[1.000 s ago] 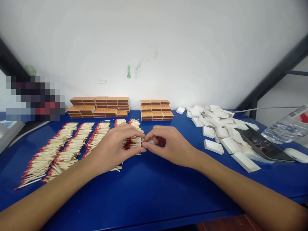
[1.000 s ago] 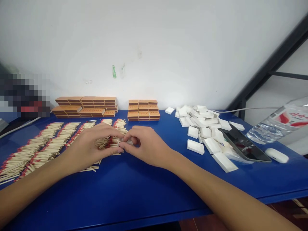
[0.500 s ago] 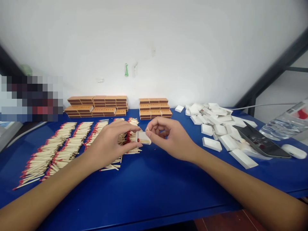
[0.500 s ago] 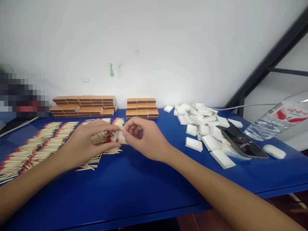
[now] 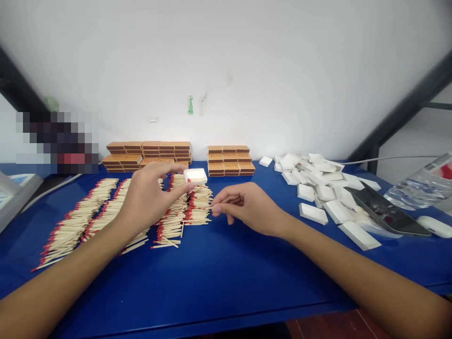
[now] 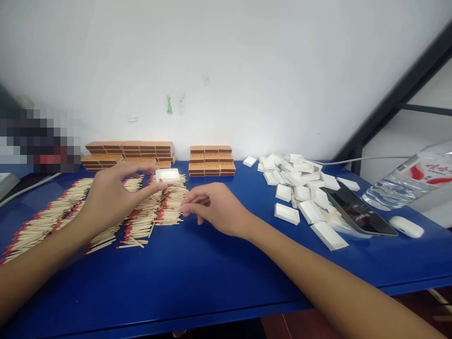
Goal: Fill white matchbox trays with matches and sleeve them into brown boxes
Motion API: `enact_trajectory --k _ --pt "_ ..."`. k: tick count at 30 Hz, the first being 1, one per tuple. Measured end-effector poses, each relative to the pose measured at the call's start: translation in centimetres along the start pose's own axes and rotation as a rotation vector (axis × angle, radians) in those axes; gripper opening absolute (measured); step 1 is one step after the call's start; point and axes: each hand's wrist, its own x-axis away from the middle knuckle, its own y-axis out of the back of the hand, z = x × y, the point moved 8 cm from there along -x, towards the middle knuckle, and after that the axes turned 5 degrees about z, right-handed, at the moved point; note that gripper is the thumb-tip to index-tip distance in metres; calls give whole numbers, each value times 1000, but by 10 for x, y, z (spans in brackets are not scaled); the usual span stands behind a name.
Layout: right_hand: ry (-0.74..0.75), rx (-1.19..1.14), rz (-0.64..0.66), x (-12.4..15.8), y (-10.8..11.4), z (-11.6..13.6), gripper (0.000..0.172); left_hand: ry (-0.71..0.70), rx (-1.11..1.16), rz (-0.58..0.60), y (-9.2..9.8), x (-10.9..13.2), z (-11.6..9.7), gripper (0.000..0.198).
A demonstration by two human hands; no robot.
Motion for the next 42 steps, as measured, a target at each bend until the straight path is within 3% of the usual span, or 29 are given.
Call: enact_trajectory --k 11,16,22,42 --pt "195 402 26 3 -30 17 19 -17 -26 21 -6 3 -4 40" --pt "178 388 41 2 -32 13 21 -49 -25 11 -4 2 -7 37" --pt "188 472 35 2 -29 13 8 -50 -39 15 -5 3 -7 39" --pt "162 500 161 11 -36 20 8 -61 -32 19 -4 2 -10 34"
